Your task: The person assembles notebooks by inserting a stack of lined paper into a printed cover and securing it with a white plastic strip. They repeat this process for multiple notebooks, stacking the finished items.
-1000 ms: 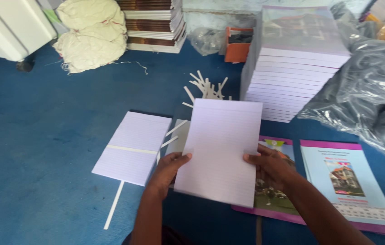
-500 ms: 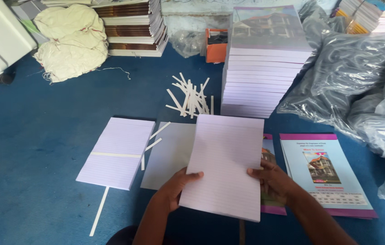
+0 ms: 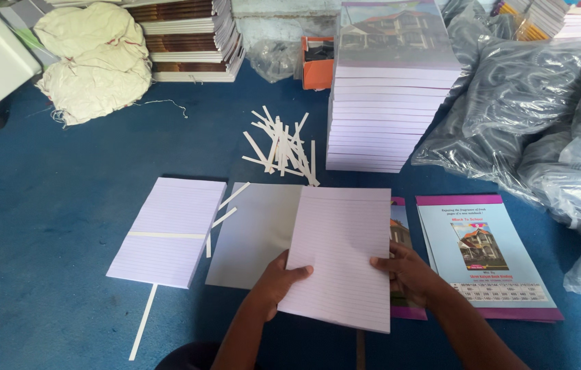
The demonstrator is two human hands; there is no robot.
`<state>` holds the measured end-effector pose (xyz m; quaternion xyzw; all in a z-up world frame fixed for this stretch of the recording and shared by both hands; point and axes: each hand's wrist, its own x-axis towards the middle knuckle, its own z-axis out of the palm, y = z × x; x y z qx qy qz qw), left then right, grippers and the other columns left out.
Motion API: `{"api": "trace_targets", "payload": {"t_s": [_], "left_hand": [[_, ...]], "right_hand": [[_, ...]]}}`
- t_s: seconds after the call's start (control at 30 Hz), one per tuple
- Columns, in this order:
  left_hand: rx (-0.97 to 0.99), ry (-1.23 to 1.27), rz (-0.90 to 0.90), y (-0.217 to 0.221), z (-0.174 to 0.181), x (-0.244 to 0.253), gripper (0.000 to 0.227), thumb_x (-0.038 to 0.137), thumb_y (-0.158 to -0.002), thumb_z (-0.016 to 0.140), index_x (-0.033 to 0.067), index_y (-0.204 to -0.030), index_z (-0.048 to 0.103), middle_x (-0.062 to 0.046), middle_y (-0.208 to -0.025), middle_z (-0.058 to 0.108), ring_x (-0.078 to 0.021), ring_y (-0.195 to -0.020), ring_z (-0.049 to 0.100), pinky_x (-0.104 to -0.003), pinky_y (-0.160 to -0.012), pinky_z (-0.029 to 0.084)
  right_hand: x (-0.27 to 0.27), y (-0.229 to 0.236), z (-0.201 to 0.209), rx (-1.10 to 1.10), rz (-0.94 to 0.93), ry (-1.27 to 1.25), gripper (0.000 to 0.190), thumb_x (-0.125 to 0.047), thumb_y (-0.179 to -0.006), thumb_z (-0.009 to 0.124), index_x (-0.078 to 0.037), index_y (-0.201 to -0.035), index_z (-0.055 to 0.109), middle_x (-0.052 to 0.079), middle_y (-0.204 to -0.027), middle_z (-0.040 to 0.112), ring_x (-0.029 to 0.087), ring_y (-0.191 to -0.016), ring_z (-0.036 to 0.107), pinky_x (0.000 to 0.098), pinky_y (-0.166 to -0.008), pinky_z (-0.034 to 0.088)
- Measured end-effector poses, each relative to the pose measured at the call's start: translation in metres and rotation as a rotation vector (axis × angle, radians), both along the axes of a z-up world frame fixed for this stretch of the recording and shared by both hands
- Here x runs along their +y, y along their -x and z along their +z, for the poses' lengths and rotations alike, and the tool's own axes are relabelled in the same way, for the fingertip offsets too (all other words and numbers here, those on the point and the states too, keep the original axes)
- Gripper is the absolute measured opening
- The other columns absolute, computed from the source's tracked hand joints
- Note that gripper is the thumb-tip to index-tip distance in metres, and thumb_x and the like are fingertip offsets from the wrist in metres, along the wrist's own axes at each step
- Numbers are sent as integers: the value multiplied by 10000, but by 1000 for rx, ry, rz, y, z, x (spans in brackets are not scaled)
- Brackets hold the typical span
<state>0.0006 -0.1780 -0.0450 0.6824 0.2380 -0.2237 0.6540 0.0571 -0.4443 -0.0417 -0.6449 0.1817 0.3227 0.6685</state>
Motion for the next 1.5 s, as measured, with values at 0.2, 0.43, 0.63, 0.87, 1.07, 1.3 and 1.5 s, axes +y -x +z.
{"api": "trace_targets", "payload": {"t_s": [0.2, 0.43, 0.63, 0.87, 1.07, 1.3, 1.5], "left_hand": [[-31, 34, 45, 1, 1, 3, 818, 242, -788, 761, 132, -1533, 442, -237, -1256, 726, -329, -1071, 730, -449, -963, 546], [-130, 105, 92, 1, 0, 5, 842, 297, -760, 788, 122, -1519, 466, -269, -1215, 725, -357, -1079, 723, -477, -932, 572], [-230, 207, 141, 0, -4, 11, 867, 316, -740, 805, 73, -1502, 469, -283, -1262, 691, -362, -1129, 704, -491, -946, 589], [-199, 197, 207, 1, -5, 14, 851, 277, -764, 782, 59, -1509, 433, -297, -1277, 672, -366, -1143, 700, -474, -925, 607], [-206, 153, 213, 2, -2, 12, 861, 276, -761, 776, 55, -1516, 428, -309, -1253, 685, -364, -1105, 719, -465, -889, 624], [-215, 168, 204, 4, 0, 12, 860, 286, -777, 775, 51, -1521, 415, -309, -1266, 675, -352, -1122, 714, -453, -890, 625], [-206, 159, 231, 5, 1, 11, 888, 295, -753, 777, 67, -1527, 406, -308, -1285, 656, -371, -1151, 698, -488, -898, 623]], "right_hand": [[3, -2, 3, -73, 67, 49, 697, -173, -858, 686, -28, -1487, 422, 268, -1136, 703, 343, -1003, 727, 450, -870, 614], [5, -4, 3, -48, -86, 38, 720, -217, -882, 692, 0, -1493, 377, 253, -1115, 727, 313, -994, 740, 424, -881, 606], [-5, -4, -10, -155, -52, 39, 683, -470, -922, 619, 53, -1361, 598, 235, -1065, 726, 261, -880, 720, 399, -753, 602], [-25, 8, -15, -370, 142, 966, 761, -574, -819, 732, -45, -1346, 584, 186, -1114, 729, 320, -951, 750, 472, -812, 607], [-24, 15, -17, -290, 263, 1193, 844, -678, -758, 777, -77, -1311, 565, 182, -1212, 602, 368, -1065, 701, 503, -869, 600], [-27, 12, -11, -265, 211, 1138, 893, -647, -689, 866, -71, -1311, 586, 174, -1176, 656, 325, -1036, 723, 474, -876, 605], [-39, 11, -19, -303, 80, 1073, 656, -431, -747, 854, -89, -1265, 641, 139, -1086, 747, 269, -933, 762, 462, -859, 590]]}}
